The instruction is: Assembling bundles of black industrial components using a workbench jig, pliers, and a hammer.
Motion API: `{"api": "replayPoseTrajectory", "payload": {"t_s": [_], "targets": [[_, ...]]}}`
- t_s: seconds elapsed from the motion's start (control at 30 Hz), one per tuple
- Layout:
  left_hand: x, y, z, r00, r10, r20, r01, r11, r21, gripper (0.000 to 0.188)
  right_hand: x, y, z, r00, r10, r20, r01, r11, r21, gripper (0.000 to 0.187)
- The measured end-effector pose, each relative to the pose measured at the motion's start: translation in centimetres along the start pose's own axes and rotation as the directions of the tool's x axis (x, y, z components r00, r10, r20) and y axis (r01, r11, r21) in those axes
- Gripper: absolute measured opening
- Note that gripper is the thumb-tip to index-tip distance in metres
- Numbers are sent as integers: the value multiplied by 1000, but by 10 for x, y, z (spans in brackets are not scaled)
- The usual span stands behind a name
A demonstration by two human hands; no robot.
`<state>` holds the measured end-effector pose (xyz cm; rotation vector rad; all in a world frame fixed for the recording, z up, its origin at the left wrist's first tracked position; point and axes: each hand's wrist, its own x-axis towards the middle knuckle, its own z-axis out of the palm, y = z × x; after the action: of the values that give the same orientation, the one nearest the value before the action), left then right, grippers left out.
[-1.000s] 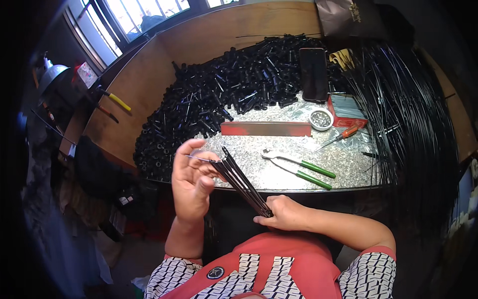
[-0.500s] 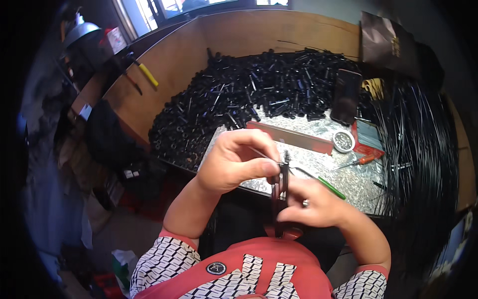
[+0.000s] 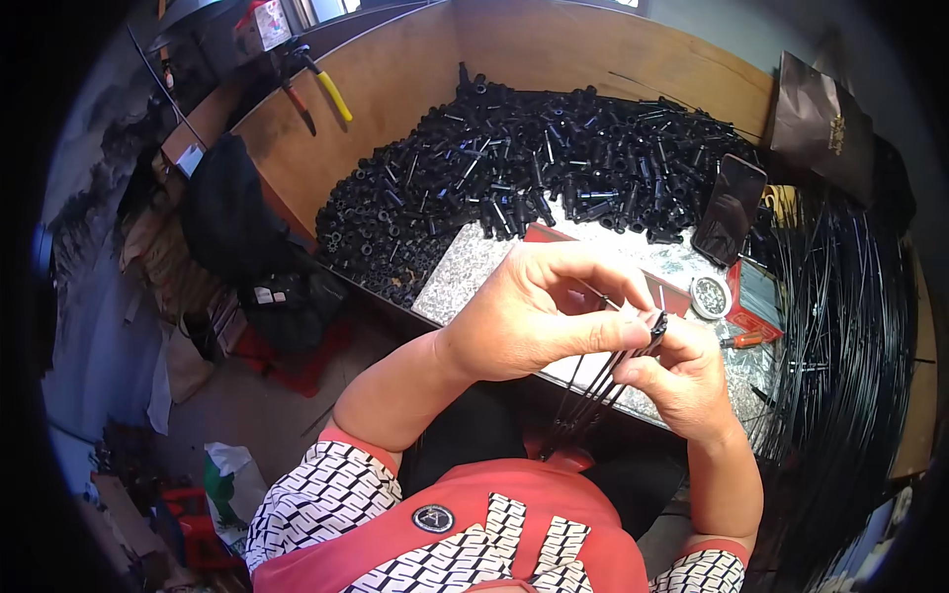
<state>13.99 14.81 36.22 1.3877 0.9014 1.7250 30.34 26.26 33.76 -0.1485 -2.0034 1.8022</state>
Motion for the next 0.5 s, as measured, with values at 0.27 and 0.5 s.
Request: {"api": "replayPoseTrajectory", "payload": {"t_s": [0.27, 0.5], "targets": [[0, 0, -4, 998, -59, -1, 59, 993, -103, 7, 4, 2, 19, 997, -34, -73, 47, 982, 185, 20], [-20, -1, -36, 971, 75, -228, -18, 969, 245, 36, 3, 3, 25, 972, 66, -225, -13, 973, 231, 24]]}}
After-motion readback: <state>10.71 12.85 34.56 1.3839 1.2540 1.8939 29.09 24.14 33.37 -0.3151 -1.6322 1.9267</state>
